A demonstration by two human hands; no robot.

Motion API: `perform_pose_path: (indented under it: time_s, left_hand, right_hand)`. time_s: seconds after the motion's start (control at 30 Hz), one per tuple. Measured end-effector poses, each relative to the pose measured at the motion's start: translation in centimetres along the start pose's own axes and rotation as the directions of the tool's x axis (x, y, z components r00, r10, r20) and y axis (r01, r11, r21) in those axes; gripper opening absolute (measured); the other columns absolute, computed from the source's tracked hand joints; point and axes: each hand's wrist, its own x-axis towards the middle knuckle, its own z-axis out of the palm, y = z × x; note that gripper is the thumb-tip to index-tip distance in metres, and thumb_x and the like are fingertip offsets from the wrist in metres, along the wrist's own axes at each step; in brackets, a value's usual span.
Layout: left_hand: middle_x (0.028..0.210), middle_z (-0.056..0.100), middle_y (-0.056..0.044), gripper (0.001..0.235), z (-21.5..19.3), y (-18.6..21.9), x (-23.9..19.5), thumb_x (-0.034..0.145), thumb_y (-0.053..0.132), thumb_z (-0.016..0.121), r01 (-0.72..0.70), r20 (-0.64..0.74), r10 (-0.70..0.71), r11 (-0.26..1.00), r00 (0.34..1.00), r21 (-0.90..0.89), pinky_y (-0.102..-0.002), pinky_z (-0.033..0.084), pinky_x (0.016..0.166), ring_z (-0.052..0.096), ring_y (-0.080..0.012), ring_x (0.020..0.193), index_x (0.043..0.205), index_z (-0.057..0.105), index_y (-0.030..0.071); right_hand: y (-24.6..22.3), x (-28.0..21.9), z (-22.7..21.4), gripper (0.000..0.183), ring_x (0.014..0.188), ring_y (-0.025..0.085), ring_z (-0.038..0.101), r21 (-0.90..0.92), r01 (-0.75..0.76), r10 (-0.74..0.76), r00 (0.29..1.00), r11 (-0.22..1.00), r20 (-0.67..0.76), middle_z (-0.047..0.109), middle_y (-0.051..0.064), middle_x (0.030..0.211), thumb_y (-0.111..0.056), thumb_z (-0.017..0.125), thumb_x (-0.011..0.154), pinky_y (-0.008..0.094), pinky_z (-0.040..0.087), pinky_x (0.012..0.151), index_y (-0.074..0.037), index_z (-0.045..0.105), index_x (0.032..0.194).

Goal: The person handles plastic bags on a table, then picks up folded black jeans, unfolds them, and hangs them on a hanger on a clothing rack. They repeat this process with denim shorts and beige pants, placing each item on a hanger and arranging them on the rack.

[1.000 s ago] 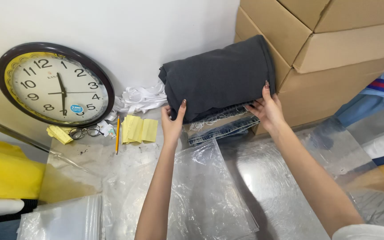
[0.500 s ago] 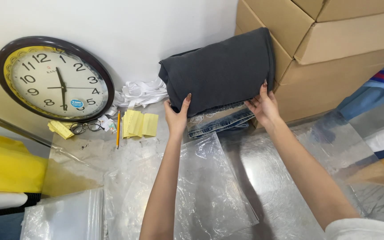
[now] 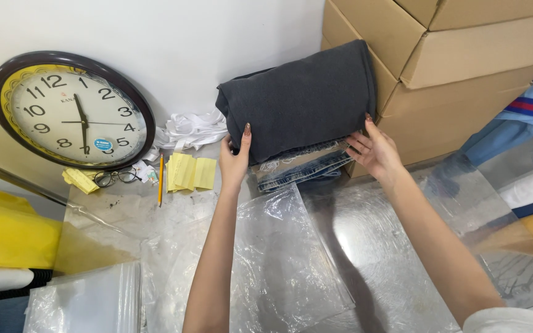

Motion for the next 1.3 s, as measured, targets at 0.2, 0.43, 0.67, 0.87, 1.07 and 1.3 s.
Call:
perform_pose_path:
  time_s: [0.2,0.43,0.67,0.87,1.07,1.3]
  left_hand:
    - [0.15,0.06,-0.029,0.1,-0.7,0.9,-1.1,0.093,0.082,0.069,0.021,-0.024,-0.021,1.0,0.999,-0.003,-0.055,0.051,0.115,0.059,-0.0471,0.14,0.164,0.046,0.016]
    - [0.151,0.048,-0.031,0.069,-6.1,-1.0,-5.8,0.118,0.052,0.05,-0.272,-0.243,0.295,0.954,0.924,0.123,-0.063,0.043,0.116,0.056,-0.0502,0.139,0.168,0.029,0.009]
    - [0.143,0.058,-0.03,0.05,-14.0,-9.8,-11.0,0.119,0.025,0.05,-0.238,-0.177,0.344,0.865,0.922,0.441,-0.064,0.042,0.115,0.054,-0.0507,0.14,0.159,0.039,-0.001]
    - [0.153,0.059,-0.023,0.053,-18.0,-19.2,-17.6,0.114,0.035,0.052,-0.101,0.013,0.134,0.67,0.991,0.736,-0.061,0.033,0.125,0.046,-0.0424,0.153,0.157,0.051,0.004]
    - [0.171,0.042,-0.023,0.063,-19.5,-22.6,-24.5,0.112,0.045,0.048,-0.174,0.187,0.019,0.472,0.982,0.864,-0.066,0.008,0.13,0.025,-0.0416,0.165,0.164,0.045,0.009]
    - [0.179,0.021,-0.022,0.066,-20.2,-23.1,-26.9,0.116,0.048,0.036,-0.247,0.306,-0.017,0.549,0.952,0.798,-0.067,-0.002,0.13,0.008,-0.0408,0.167,0.172,0.03,0.013]
  right_hand:
    - [0.3,-0.5,-1.1,0.098,0.146,0.046,0.056,-0.005,-0.009,0.009,1.0,1.0,-0.007,0.047,0.036,0.16,-0.042,0.077,0.108,0.068,0.05,0.116,-0.005,0.011,0.169]
    - [3.1,-5.1,-3.4,0.083,0.128,0.042,0.068,-0.27,-0.004,0.017,0.999,0.963,0.044,0.062,0.028,0.14,-0.036,0.073,0.107,0.062,0.059,0.103,-0.006,0.025,0.167]
    - [10.0,-9.7,-6.9,0.06,0.125,0.041,0.067,-0.516,-0.151,0.169,0.986,0.843,-0.014,0.063,0.03,0.137,-0.024,0.065,0.107,0.06,0.058,0.1,0.003,0.046,0.158]
    - [18.9,-11.2,-11.5,0.048,0.114,0.034,0.072,-0.743,-0.234,0.248,0.964,0.628,-0.095,0.072,0.023,0.124,-0.025,0.072,0.102,0.049,0.065,0.085,-0.005,0.065,0.145]
    - [24.6,-13.7,-14.0,0.048,0.092,0.031,0.077,-0.813,-0.243,0.182,0.968,0.528,-0.171,0.08,0.023,0.106,-0.036,0.075,0.1,0.044,0.066,0.064,-0.01,0.07,0.14]
    - [29.6,-15.8,-18.8,0.041,0.105,0.042,0.078,-0.95,-0.172,0.024,0.985,0.259,-0.172,0.084,0.019,0.102,-0.049,0.068,0.106,0.049,0.062,0.081,-0.014,0.088,0.114]
